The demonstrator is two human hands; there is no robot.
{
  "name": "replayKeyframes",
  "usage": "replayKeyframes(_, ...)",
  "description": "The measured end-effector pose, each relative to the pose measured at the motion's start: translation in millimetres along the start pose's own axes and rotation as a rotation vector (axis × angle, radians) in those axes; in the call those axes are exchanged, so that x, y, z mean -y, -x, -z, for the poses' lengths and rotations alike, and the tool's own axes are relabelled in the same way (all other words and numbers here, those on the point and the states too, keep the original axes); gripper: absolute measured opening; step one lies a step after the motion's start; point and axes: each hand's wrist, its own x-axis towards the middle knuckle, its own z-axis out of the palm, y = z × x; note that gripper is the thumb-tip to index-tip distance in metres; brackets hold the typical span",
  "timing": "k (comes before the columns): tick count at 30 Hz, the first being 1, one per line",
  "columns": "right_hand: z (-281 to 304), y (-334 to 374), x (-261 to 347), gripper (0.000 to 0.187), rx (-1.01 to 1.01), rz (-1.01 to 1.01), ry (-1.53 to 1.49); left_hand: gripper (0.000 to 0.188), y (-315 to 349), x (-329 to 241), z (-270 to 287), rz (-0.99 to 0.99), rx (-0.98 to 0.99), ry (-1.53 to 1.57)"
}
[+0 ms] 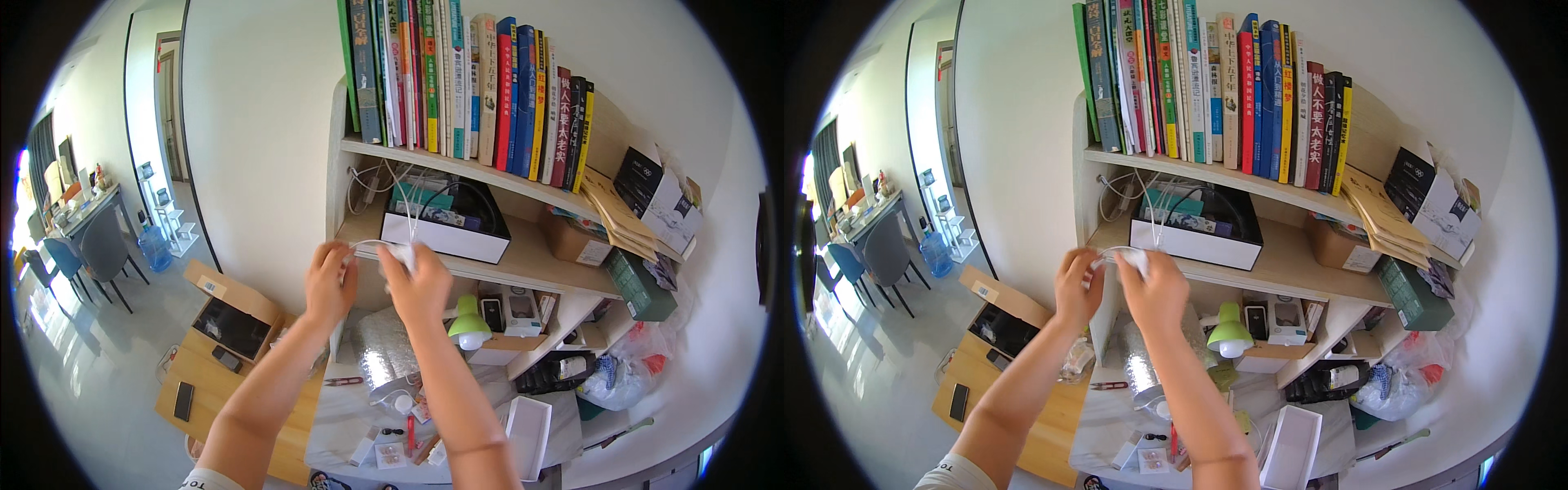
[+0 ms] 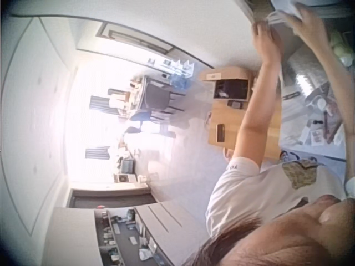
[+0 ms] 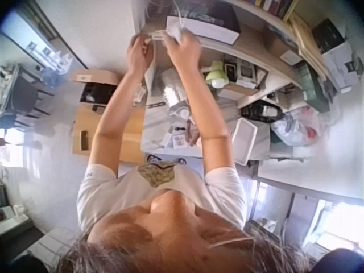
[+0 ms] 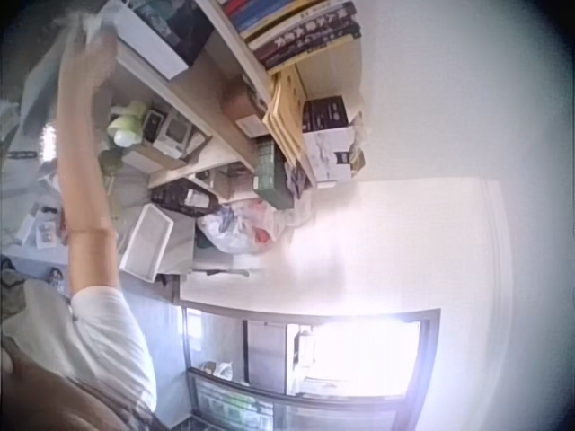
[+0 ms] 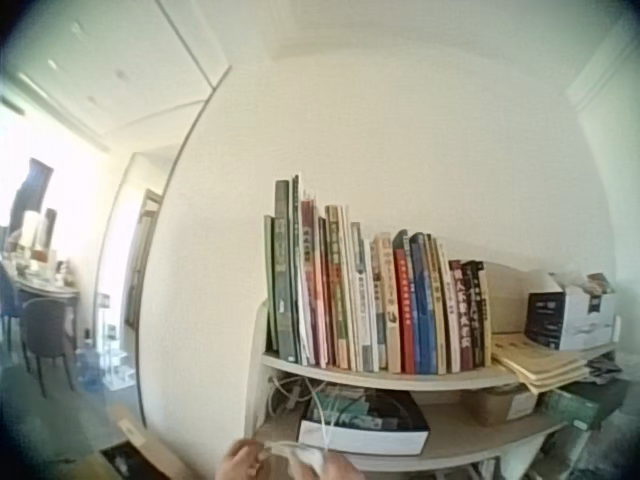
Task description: The person wipes a light bar with a cloth, then places it, a pack of wipes, a green box, and several small items into different compartments on a shelf.
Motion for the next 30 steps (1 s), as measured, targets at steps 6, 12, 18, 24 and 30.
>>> replayKeyframes(6,63,47,-131,0.025,-0.542,-0.758,-0.895,0.032,46,-1,-55,0.987,0.016,0.998)
replayKeyframes(12,150,20,-261,0.020,-0.088,-0.445,-1.646,0.023,14,39,-75,0.758,0.016,1.587)
replayKeyframes(18,149,-8,-243,0.021,-0.499,-0.705,-1.348,0.018,13,47,-80,0.757,-0.026,1.559)
replayKeyframes(24,157,9,-253,0.025,-0.534,-0.727,-1.220,0.020,20,35,-77,0.809,-0.058,1.506)
replayKeyframes(30,175,59,-220,0.041,-0.369,-0.470,-1.327,0.031,48,6,-50,0.878,-0.027,1.524)
